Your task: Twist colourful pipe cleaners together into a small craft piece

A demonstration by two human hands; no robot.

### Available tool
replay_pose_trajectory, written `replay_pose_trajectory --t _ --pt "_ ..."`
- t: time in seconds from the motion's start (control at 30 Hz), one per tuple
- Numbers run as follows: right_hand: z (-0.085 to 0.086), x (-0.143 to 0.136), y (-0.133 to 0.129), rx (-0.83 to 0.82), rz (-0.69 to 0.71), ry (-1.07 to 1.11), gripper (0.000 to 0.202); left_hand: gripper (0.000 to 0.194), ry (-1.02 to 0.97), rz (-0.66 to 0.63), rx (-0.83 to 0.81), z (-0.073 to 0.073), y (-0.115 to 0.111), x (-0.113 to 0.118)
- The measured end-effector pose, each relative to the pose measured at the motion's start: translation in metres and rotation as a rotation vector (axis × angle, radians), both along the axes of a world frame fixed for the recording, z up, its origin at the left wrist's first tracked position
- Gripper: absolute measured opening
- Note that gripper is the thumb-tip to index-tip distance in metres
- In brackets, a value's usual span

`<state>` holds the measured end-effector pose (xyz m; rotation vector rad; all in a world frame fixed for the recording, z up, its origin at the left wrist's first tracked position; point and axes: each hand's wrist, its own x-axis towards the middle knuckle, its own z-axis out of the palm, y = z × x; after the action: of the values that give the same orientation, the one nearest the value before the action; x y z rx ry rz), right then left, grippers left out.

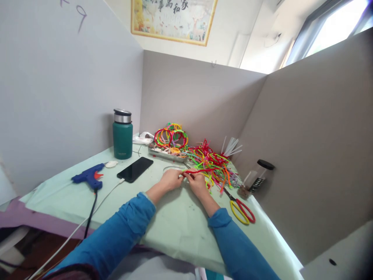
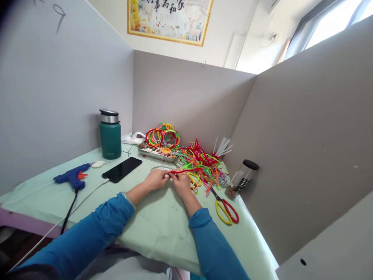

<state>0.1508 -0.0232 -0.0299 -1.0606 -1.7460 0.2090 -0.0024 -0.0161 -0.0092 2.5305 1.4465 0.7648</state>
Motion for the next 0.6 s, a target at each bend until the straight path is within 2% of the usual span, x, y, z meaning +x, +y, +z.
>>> replay_pose_trajectory --t 0.13,0.4,0.6 --pt "-0.0020 0.0007 0.0010 -0.025 -0.041 0.043 0.019 0.028 -0.017 0.001 -0.020 -0.0014 0.0024 0.0013" --pt "-0.0010 -0.0043 -0.0043 0.012 0.105 -0.026 0.014 0.022 0.021 0.007 -0.016 -0.0036 0.0034 -0.0002" --pt "-0.0002 -0.0045 -0.0062 0.022 0.045 -0.027 0.014 0.021 -0.036 0.054 -0.024 -0.0032 0.0080 -0.0004"
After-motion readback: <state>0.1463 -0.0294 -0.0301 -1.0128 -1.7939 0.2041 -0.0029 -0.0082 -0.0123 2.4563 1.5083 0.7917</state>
